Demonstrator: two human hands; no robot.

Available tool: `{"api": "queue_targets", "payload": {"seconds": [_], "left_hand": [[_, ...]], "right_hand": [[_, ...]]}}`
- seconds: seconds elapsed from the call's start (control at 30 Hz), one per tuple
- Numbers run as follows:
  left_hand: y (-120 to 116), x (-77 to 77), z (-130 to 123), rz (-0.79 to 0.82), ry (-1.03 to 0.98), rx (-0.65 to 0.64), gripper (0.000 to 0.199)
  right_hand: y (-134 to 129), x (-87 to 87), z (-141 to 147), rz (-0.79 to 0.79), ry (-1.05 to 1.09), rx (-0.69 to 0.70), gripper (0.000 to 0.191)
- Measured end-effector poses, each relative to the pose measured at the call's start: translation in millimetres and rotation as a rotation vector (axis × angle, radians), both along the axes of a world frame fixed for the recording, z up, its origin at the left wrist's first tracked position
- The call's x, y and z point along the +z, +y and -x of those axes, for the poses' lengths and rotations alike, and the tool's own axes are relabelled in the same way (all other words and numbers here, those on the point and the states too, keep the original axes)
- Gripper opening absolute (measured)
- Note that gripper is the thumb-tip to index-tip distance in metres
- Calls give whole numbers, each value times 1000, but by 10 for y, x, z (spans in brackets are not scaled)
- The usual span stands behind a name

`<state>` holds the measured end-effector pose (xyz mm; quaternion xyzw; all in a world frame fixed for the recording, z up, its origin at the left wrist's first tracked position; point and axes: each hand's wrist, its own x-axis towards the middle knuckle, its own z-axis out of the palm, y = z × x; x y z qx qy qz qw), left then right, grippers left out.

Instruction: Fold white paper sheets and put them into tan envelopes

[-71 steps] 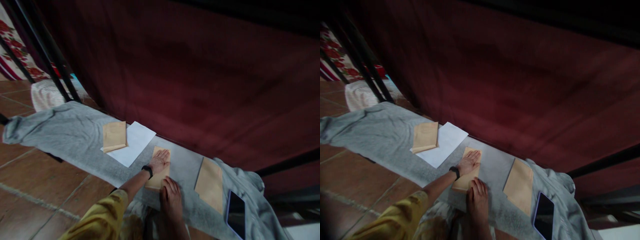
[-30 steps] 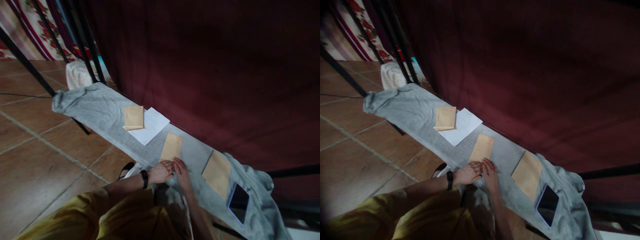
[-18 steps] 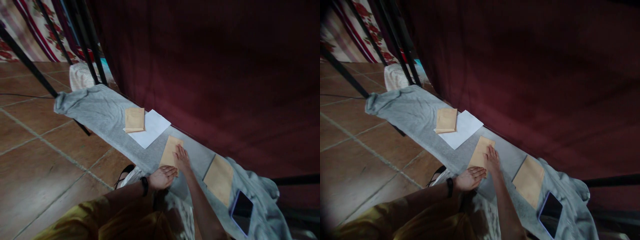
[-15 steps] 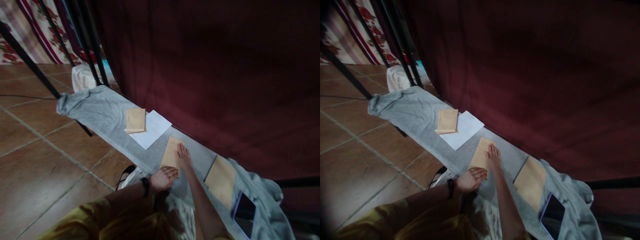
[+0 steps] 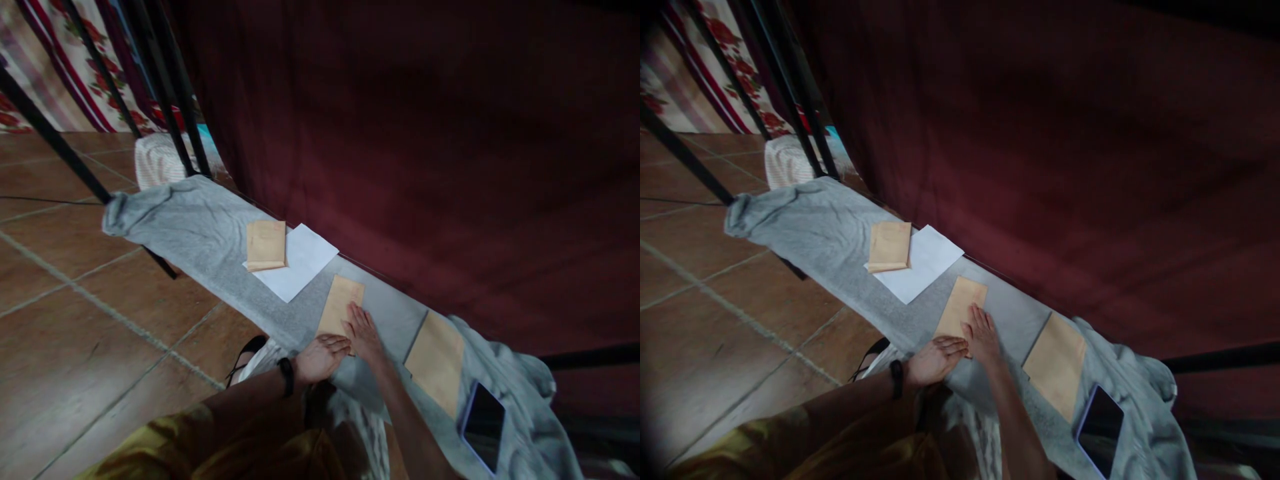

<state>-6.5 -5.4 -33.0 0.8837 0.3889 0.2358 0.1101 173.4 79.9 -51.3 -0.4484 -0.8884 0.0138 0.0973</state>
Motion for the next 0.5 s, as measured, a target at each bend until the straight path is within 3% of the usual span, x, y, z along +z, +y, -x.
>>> {"api": "queue_targets", "payload": {"seconds": [0.17, 0.27, 0.5], "left_hand": [[16, 58, 110, -14, 28, -14, 32], [52, 64, 255, 9, 14, 9, 33], [132, 36, 452, 68, -106, 50, 34]], "right_hand": [[-312, 2, -171, 34, 37, 104, 52], [-372, 18, -213, 56, 47, 122, 51], [-16, 66, -91, 60, 44, 21, 52]]}}
